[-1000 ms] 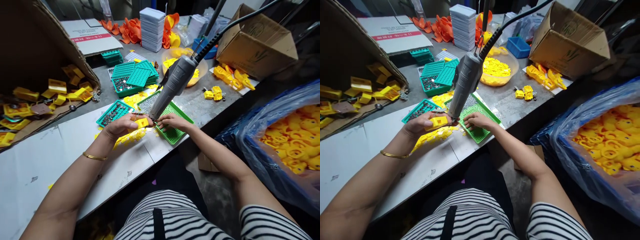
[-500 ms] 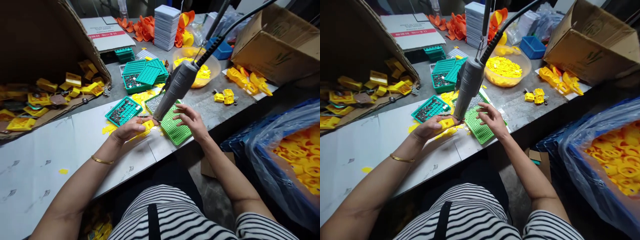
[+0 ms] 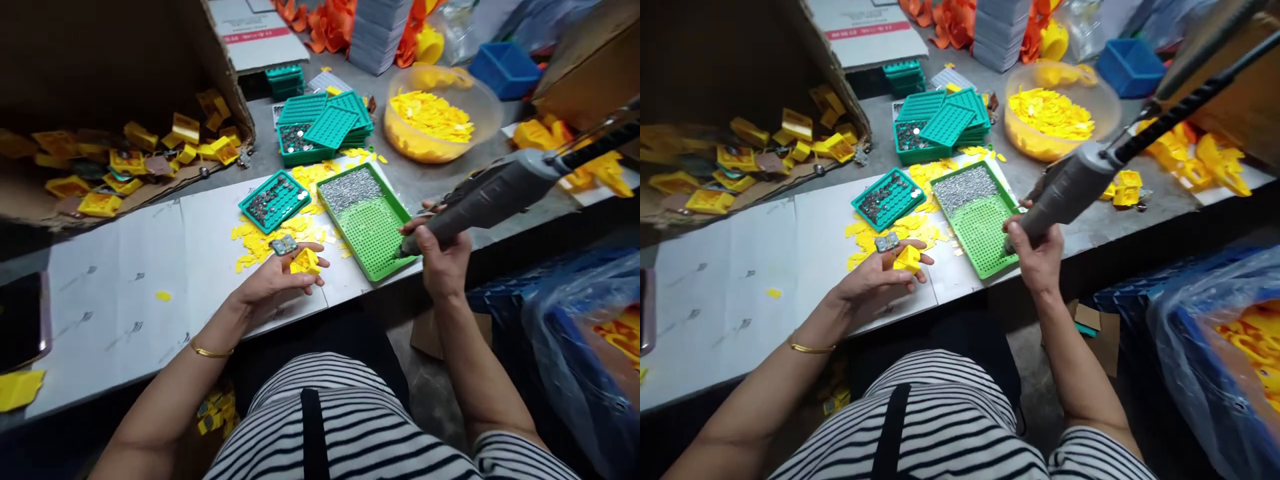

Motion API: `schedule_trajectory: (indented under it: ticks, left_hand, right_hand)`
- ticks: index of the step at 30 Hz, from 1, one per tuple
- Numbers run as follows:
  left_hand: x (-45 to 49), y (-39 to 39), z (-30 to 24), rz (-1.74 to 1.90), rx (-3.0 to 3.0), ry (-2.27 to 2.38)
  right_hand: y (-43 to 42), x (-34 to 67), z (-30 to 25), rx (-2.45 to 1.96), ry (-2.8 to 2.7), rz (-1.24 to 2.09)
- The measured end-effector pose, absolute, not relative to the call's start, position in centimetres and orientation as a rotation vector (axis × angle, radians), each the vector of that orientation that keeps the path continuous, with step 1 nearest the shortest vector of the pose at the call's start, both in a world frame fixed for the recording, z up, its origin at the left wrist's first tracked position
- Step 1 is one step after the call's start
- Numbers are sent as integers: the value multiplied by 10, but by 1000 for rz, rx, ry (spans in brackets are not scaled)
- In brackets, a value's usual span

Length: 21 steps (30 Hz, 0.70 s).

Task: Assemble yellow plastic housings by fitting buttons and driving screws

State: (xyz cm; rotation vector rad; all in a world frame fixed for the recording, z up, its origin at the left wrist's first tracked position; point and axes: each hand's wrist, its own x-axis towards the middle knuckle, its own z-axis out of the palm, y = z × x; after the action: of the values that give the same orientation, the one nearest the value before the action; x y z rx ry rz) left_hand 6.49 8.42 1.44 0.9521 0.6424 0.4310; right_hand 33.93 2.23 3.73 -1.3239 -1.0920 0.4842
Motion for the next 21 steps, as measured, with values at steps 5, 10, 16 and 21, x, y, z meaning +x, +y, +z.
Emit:
schedule_trajectory:
  ticks: [5,10,16,21]
  left_hand:
    - [56,65,12,459,953,762]
    - [43,54,9,378,1204,722]
    - [29,54,11,76,1654,677]
    - [10,60,11,6,1581,797]
  right_hand:
    - [-2,322,48,-1402,-1023,-5]
    - [-17,263,54,-1429,-1260,236]
    - [42,222,23,-1324,-1735,1372]
    - [57,217,18,-1220,-1818,1409]
